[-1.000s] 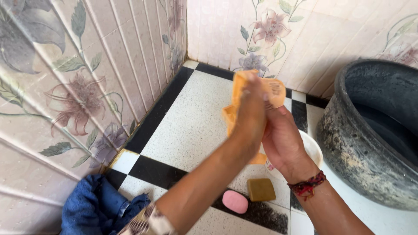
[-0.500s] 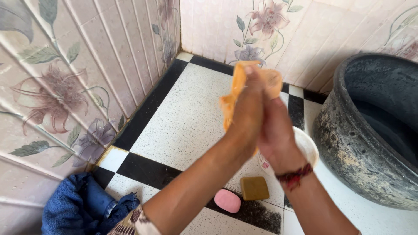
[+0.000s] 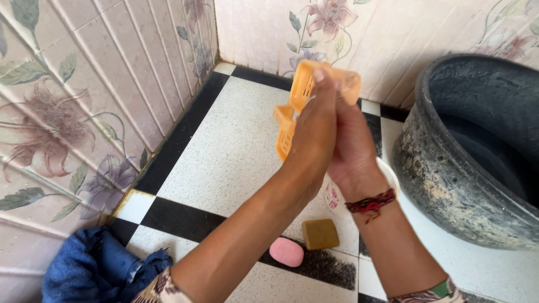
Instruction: The person scrubs an orange plastic basket with a bar of soap and rinses it with water from a white pitcher. The person repeatedly rubs the basket's surface and slots, then pours water over it to clean it.
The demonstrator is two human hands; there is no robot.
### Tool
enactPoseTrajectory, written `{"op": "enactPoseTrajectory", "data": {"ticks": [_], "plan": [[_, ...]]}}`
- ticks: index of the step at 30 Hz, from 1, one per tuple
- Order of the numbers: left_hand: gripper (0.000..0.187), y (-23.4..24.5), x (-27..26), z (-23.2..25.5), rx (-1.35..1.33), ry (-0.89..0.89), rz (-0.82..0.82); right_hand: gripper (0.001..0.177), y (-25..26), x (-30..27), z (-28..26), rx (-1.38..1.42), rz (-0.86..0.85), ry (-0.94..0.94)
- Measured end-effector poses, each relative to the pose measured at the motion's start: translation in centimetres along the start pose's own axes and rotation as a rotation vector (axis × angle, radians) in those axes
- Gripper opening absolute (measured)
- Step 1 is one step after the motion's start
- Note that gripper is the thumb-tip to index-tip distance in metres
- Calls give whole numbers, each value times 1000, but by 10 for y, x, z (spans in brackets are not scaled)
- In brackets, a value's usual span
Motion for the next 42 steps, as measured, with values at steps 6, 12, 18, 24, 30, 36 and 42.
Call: {"op": "enactPoseTrajectory", "data": {"ticks": [6,12,18,24,30,36,42], "plan": [[85,16,9,21,-296,166,-10,40,-16,-24,4,-81,-46,12],[85,13,-2,22,-52,-17,19,35,-22,-26,-1,-94,11,-46],[86,5,-10,23,-45,99,-40,28,-24,-31,-8,-27,-44,-55],[76,22,3,8,-632,147,-30,28,-24,-53,7,-182,18,-38],[80,-1,-30,15,-190,152,-81,30,-12,-43,-11,-115,35,-40],[91,13,-23,30,-468,317,-104,31,-23,-62,-4,-112,61,-114],[55,12,-34,23,-144,90,-180,36,3,-46,-13,-50,0,-68]]}}
Point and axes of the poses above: each hand's wrist, its own x-axis towards the middle knuckle, its own y-axis out of the back of the hand, z = x × y, the point moved 3 cm from there along x, towards the middle knuckle, and after that the axes turned 9 degrees about -z, right-handed, at the moved point
